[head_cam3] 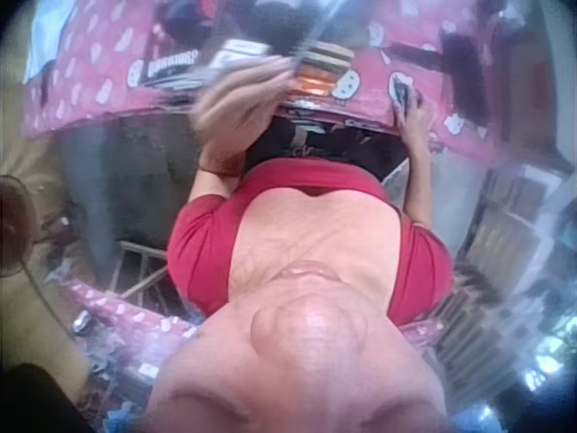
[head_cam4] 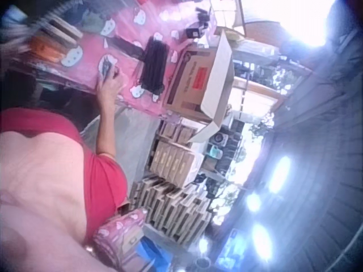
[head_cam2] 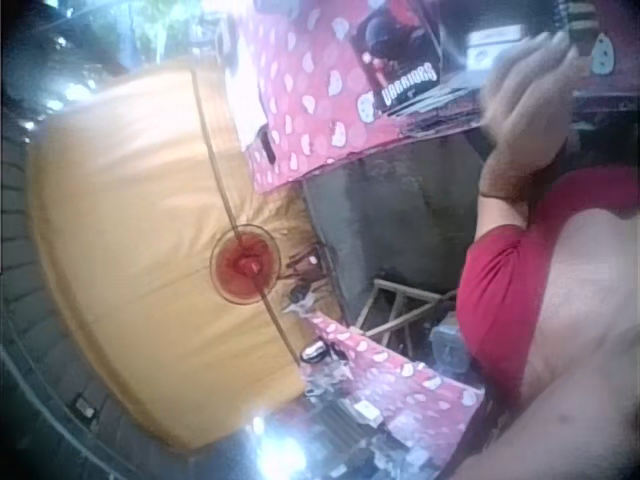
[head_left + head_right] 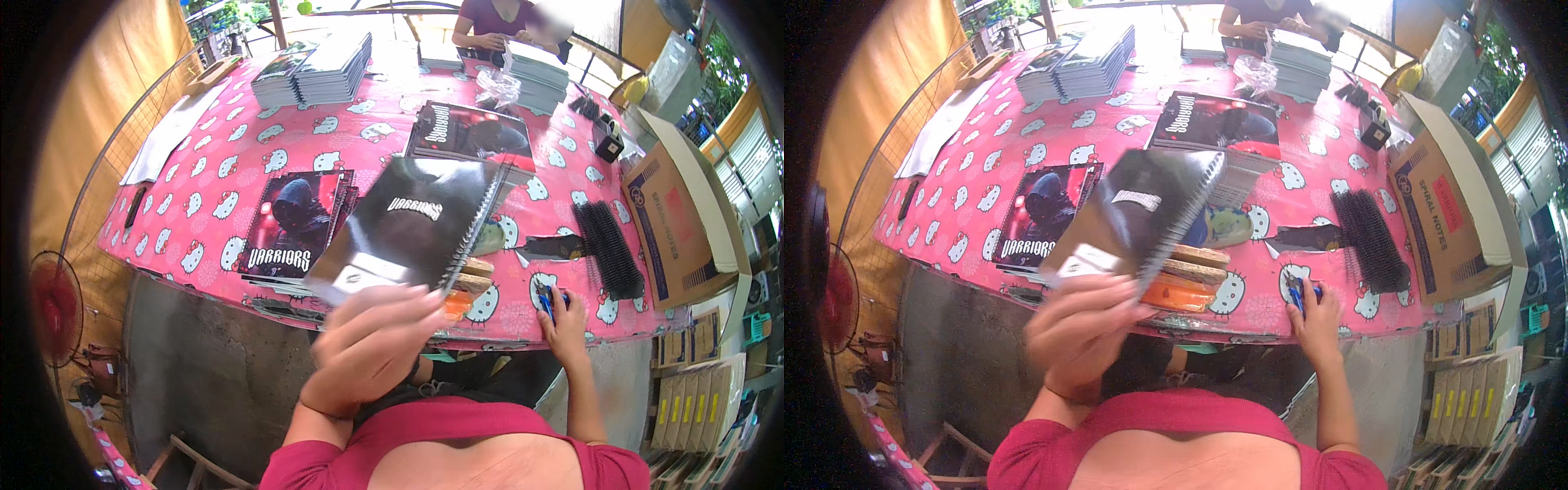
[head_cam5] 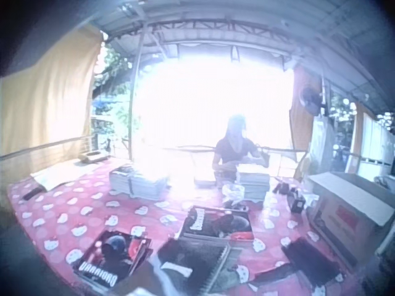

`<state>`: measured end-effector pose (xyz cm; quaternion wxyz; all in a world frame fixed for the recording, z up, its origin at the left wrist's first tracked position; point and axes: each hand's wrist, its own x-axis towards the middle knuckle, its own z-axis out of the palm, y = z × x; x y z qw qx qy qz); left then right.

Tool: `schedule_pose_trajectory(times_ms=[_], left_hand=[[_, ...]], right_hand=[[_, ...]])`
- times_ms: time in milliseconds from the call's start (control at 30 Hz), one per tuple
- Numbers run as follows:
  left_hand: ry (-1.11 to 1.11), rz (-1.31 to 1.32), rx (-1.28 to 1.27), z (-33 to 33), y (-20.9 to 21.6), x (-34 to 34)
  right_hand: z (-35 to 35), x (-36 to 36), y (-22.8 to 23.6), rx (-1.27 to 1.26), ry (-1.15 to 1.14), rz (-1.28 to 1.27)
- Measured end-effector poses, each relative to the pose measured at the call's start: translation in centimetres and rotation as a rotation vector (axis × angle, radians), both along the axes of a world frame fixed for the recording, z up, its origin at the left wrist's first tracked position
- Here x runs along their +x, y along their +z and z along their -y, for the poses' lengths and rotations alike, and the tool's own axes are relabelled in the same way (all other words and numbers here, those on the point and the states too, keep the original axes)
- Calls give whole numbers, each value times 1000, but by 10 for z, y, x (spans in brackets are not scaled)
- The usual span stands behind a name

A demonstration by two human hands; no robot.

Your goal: The person assembles spiral notebooks by inserting a plastic spiral coil through the punched holes of the paper stacks and covers, then uses shears to trim the excess coil at the ends.

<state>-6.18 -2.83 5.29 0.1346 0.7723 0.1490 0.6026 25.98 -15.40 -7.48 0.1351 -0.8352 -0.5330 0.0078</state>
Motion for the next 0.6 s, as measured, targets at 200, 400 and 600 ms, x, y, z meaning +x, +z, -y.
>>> schedule_pose_trajectory(times_ms=[200, 400, 600], left_hand=[[34, 11, -410, 3, -61, 46], [27, 13, -321, 3, -66, 43], [7, 51, -360, 5, -67, 45]], right_hand=[[-17, -77, 69, 314, 437, -603], [-23, -103, 92, 362, 588, -518], [-19, -104, 99, 360, 590, -479]])
